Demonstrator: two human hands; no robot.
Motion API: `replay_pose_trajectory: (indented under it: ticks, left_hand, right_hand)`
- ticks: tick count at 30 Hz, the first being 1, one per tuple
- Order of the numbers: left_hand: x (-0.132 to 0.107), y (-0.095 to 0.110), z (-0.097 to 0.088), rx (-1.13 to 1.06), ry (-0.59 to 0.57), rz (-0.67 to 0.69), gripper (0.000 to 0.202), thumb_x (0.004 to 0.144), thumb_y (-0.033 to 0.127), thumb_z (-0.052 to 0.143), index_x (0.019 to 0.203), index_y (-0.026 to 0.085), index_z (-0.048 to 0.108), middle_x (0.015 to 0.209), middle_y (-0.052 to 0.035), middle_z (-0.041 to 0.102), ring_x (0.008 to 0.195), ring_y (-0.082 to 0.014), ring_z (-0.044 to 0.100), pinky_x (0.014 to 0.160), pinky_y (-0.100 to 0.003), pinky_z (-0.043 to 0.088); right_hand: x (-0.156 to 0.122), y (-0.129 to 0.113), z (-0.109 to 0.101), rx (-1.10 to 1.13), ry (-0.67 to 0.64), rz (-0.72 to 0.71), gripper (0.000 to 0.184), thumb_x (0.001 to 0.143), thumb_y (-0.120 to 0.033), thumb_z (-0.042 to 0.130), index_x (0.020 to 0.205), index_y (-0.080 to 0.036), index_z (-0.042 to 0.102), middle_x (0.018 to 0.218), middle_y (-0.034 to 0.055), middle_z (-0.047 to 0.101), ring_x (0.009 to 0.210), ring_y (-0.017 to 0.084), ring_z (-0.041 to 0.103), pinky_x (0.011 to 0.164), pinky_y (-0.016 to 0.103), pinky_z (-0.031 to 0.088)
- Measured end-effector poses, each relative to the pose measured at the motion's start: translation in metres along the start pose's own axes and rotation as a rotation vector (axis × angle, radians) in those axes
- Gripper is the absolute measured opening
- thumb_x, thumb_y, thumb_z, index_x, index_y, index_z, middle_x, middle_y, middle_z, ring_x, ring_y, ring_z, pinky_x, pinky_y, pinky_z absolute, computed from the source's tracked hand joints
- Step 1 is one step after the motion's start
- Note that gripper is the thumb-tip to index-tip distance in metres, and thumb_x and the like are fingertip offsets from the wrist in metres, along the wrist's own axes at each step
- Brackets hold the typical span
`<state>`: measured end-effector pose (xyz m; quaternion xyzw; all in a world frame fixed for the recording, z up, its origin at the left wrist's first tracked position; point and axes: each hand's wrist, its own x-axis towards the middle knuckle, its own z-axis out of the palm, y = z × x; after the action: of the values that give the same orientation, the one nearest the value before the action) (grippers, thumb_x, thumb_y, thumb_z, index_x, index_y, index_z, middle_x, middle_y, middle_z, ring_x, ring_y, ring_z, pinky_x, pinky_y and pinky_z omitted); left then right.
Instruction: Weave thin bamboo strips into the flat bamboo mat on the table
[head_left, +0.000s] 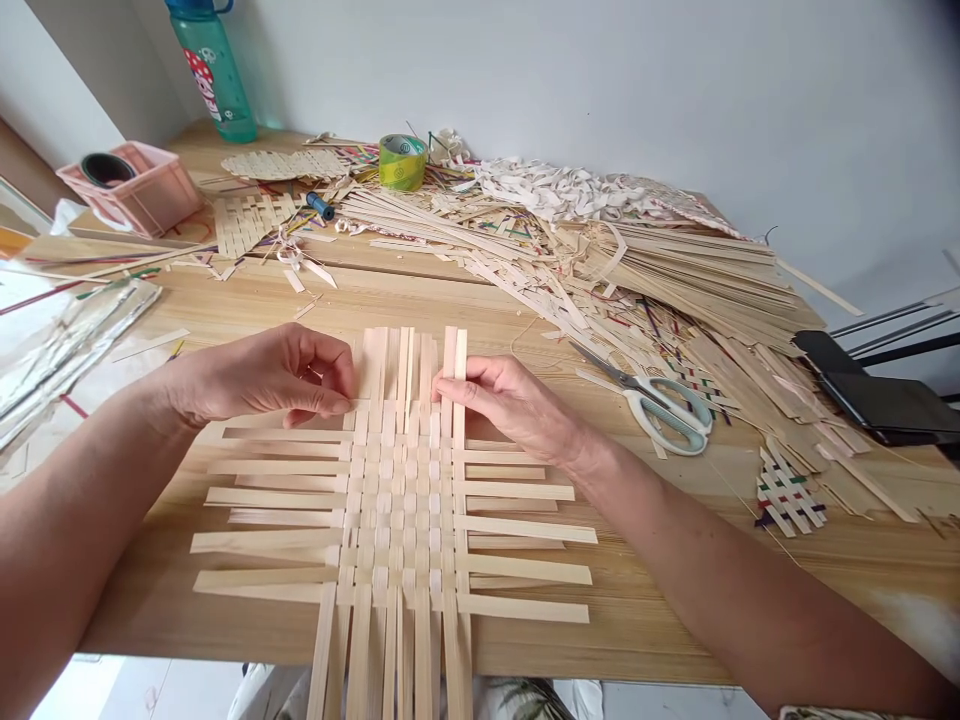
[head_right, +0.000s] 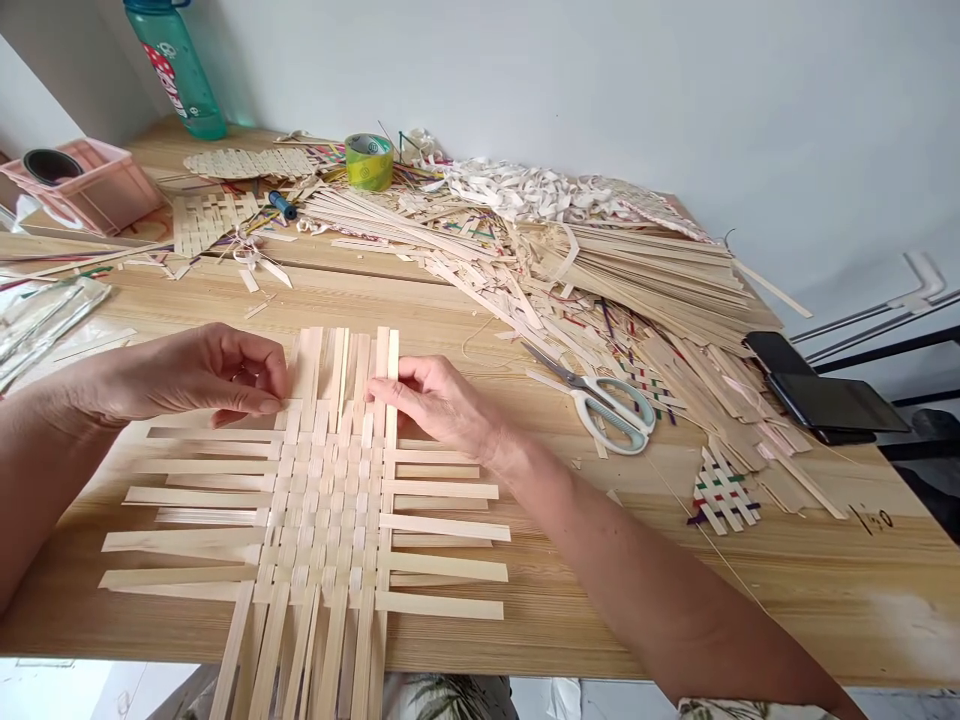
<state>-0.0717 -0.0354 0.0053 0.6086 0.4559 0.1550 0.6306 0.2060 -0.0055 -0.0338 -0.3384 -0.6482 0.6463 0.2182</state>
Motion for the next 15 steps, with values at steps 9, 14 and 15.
replay_pose_trajectory:
  ticks: [9, 14, 15]
  left_hand:
    - [0.008, -0.015, -0.004, -0.116, -0.047, 0.051, 0.014, 0.082, 0.02, 0.074, 0.077, 0.011, 0.065, 0.061, 0.0022, 0.058, 0.046, -0.0039, 0.05, 0.044, -0.013, 0.043]
    - [0.006, -0.018, -0.01, -0.152, -0.06, 0.09, 0.015, 0.082, 0.021, 0.076, 0.078, 0.011, 0.065, 0.064, 0.0017, 0.059, 0.047, -0.0042, 0.052, 0.044, -0.013, 0.044]
    - [0.006, -0.018, -0.01, -0.154, -0.061, 0.091, 0.014, 0.082, 0.02, 0.076, 0.079, 0.011, 0.066, 0.065, 0.0016, 0.06, 0.047, -0.0045, 0.052, 0.044, -0.014, 0.044]
  right_hand:
    - [0.004, 0.004, 0.002, 0.108, -0.003, -0.057, 0.022, 0.09, -0.038, 0.067, 0.086, -0.019, 0.076, 0.084, 0.0017, 0.07, 0.077, 0.011, 0.059, 0.074, 0.024, 0.047]
    - [0.004, -0.002, -0.005, 0.234, -0.025, 0.012, 0.022, 0.082, -0.034, 0.076, 0.094, -0.016, 0.07, 0.086, 0.0005, 0.067, 0.072, 0.009, 0.061, 0.066, 0.022, 0.05]
    - [0.004, -0.004, -0.007, 0.22, -0.039, 0.026, 0.021, 0.081, -0.032, 0.077, 0.091, -0.015, 0.069, 0.086, 0.001, 0.067, 0.072, 0.009, 0.061, 0.066, 0.022, 0.051]
